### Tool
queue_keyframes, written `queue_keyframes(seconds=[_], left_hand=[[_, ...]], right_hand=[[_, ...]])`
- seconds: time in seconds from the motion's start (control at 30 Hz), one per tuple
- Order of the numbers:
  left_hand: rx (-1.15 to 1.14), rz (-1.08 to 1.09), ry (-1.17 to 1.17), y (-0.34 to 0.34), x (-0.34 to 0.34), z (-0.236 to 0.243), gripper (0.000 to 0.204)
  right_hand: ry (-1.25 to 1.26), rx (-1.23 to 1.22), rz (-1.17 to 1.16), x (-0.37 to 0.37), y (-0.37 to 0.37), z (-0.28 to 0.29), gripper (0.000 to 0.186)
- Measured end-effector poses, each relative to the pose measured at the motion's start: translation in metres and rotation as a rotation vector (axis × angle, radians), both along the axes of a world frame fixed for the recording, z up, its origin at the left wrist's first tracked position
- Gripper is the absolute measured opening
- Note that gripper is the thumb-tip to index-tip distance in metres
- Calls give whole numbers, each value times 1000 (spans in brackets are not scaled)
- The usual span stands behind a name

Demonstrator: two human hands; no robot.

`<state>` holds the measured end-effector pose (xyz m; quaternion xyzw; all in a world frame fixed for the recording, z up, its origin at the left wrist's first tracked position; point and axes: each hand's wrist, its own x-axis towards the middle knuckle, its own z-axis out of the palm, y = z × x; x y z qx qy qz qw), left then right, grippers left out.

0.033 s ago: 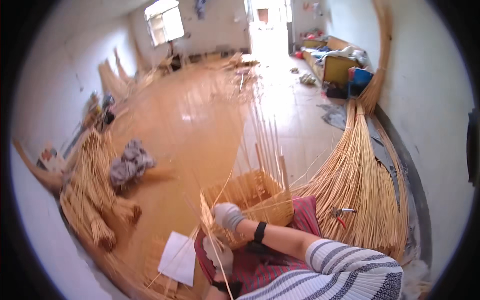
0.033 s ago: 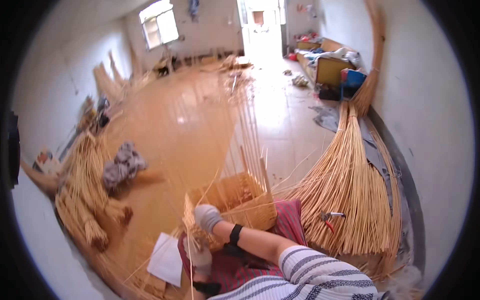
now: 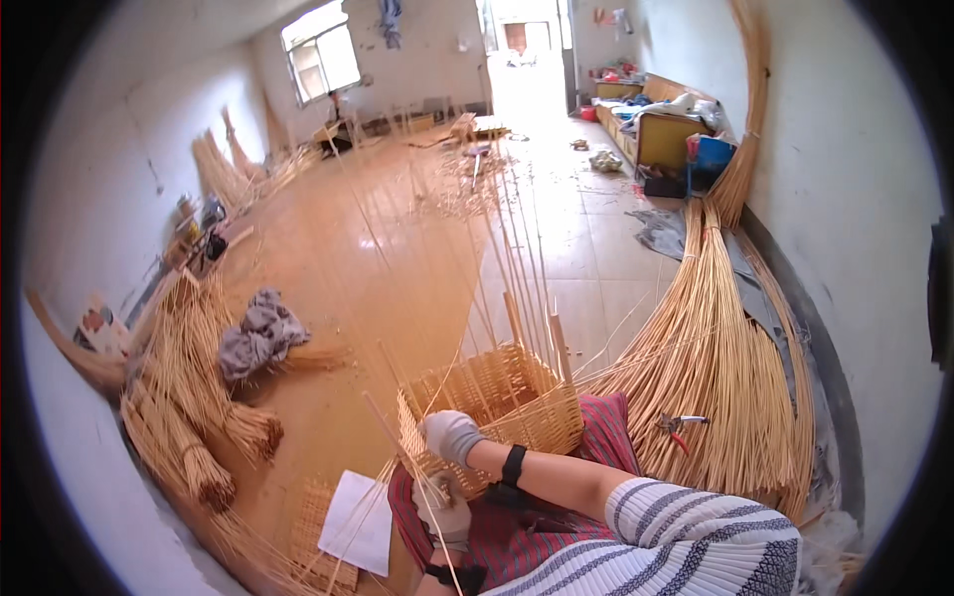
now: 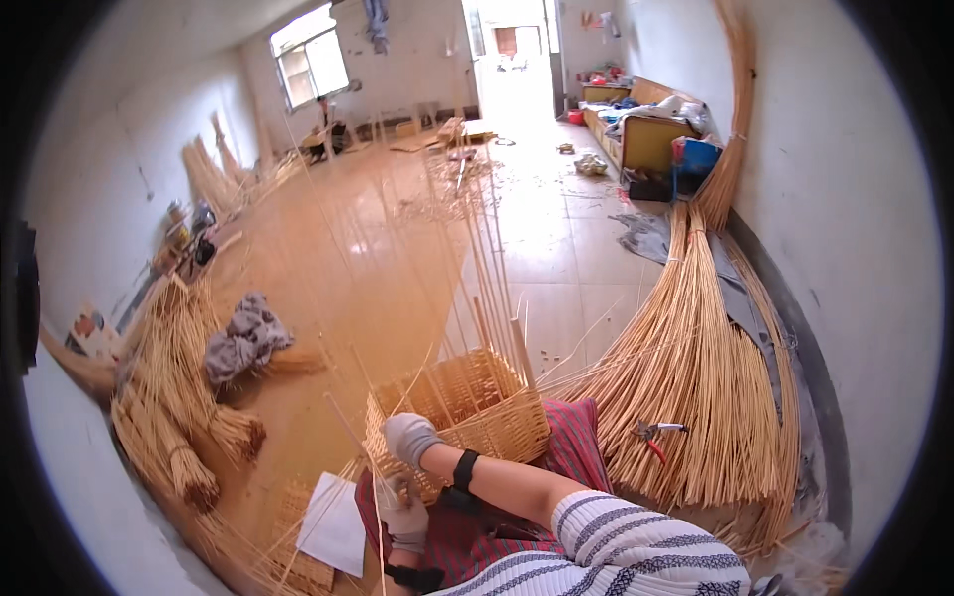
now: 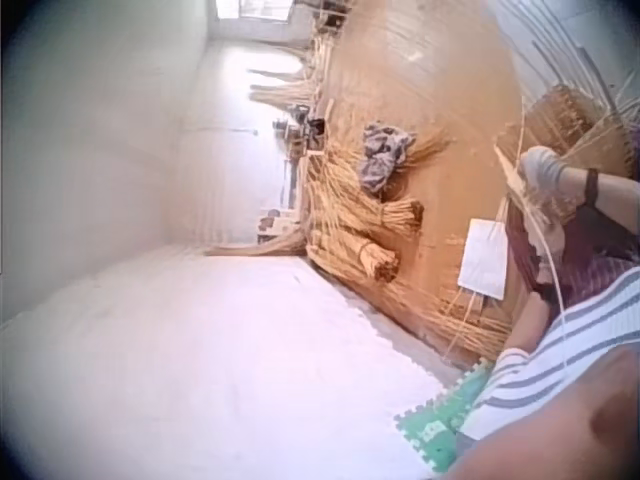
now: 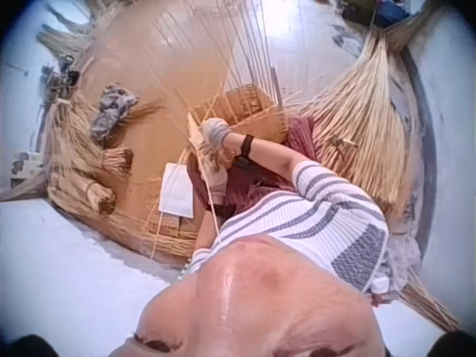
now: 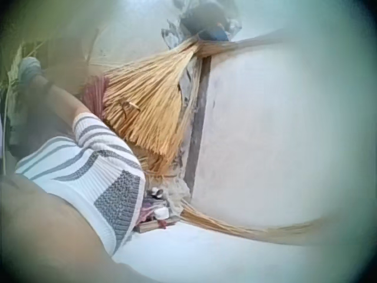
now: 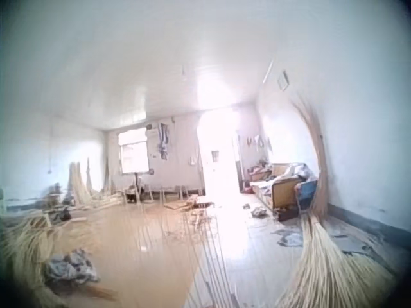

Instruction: The recorder is weaving a rectangular wicker basket using long straw or bamboo strips in a workshop.

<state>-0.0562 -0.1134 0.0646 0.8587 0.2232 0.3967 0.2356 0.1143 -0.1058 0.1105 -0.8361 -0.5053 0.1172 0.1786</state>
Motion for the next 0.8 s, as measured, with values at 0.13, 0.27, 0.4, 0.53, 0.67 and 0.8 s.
queue_keyframes(seconds=[0.13, 0.27, 0.4, 0.53, 0.67, 0.8], left_hand=[[-36, -152, -64, -6, 36, -10, 34], [-40, -128, -49, -4, 62, 31, 28], [-748, -304, 516, 16, 102, 32, 44], [-698, -271, 371, 13, 106, 7, 52], [-433, -158, 347, 47, 82, -32, 51], [-683, -176, 384, 30, 85, 5, 49]], right_hand=[[422, 281, -136, 5, -46, 5, 34], [52, 855, -274, -1, -99, 12, 41], [62, 1116, -565, 47, -79, 4, 45], [902, 973, -502, 85, -61, -28, 42], [1578, 1097, -511, 66, -55, -25, 46], [1536, 1057, -553, 65, -56, -13, 48]])
